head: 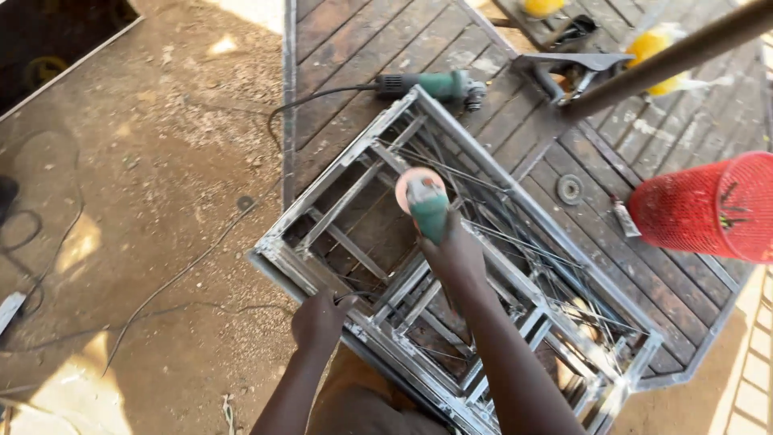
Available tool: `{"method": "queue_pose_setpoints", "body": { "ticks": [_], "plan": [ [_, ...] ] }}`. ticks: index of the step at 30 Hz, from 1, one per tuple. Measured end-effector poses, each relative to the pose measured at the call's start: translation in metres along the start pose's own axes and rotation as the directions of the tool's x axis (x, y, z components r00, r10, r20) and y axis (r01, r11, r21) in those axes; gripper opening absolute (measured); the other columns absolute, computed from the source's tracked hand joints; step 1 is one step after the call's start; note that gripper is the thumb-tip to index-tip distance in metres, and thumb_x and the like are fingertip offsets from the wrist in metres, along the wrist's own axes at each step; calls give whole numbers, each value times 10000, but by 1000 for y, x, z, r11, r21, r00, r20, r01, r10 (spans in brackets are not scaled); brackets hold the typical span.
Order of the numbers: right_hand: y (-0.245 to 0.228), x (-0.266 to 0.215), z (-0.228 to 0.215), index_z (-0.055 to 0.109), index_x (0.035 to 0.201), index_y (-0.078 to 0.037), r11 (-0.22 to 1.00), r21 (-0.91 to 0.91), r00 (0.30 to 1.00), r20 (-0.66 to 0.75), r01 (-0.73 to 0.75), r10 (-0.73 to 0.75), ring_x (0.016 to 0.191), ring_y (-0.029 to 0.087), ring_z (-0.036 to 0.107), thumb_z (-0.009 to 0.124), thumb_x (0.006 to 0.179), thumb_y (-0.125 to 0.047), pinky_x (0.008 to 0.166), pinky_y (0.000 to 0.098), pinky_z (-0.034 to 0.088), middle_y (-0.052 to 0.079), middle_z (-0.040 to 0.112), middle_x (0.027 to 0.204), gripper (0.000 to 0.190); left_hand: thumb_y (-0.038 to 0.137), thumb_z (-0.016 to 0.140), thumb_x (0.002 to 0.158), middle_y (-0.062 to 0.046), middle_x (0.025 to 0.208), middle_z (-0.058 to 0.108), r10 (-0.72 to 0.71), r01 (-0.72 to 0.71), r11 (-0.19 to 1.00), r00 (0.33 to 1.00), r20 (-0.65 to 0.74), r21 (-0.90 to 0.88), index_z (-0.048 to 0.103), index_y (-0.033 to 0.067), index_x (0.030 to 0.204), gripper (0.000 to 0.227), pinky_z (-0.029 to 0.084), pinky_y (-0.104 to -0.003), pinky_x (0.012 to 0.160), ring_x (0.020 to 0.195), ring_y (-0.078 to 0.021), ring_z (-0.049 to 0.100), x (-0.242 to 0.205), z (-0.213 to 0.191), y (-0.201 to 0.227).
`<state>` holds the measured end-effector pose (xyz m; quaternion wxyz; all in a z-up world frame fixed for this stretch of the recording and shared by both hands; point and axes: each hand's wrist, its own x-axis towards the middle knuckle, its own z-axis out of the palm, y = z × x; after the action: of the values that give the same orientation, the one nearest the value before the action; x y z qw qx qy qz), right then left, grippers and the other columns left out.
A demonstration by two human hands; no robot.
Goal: Using a handheld angle grinder to smooth and finish weld joints on a metal frame structure.
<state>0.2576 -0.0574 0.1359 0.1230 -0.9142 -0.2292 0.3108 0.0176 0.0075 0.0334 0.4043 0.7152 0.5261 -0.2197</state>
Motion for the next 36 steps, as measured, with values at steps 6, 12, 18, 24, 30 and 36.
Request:
{"method": "queue_pose_setpoints", "body": {
  "ticks": [6,12,18,24,30,36],
  "plan": [
    [104,-73,-13,387,1418,-153,927,118,933,-10,-357,360,1071,487,683,664,893,-475,920,607,541,259,688,1189,676,497,694,930,-68,966,766,132,-190,944,966,221,269,736,196,1020,317,530,-445,781,957,-304,723,-25,-5,50],
    [216,-132,4,408,1323,-112,736,240,746,-65,-633,662,974,478,697,660,887,-475,806,586,541,225,697,1164,621,485,687,971,-78,1048,737,182,-438,799,829,529,413,707,149,1072,352,527,-440,812,987,-298,694,-58,10,119],
    [196,-125,7,358,1371,-108,682,321,713,-31,-657,701,948,446,711,632,914,-493,783,569,574,223,685,1176,658,471,711,955,-95,998,743,153,-419,803,833,532,424,701,133,1009,342,517,-442,760,944,-310,695,-60,21,112],
    [76,-77,-6,368,1373,-126,894,253,928,58,-370,368,853,321,726,635,934,-360,719,449,602,145,721,1072,565,477,717,915,-67,1018,749,162,-342,840,899,407,421,728,197,968,285,505,-455,810,1009,-319,684,-60,20,79],
    [78,-68,1,419,1317,-152,924,249,957,69,-290,281,982,405,702,647,897,-427,763,526,548,158,698,1171,551,504,707,928,-69,876,735,174,-313,852,926,336,420,685,163,856,349,479,-432,701,868,-305,693,-69,12,81],
    [189,-123,7,287,1458,-160,845,234,869,-3,-481,496,992,473,708,625,898,-469,809,575,553,213,713,1154,724,488,706,942,-55,882,726,185,-397,787,883,432,473,644,174,821,342,484,-419,746,902,-295,686,-71,30,108]
  ]
}}
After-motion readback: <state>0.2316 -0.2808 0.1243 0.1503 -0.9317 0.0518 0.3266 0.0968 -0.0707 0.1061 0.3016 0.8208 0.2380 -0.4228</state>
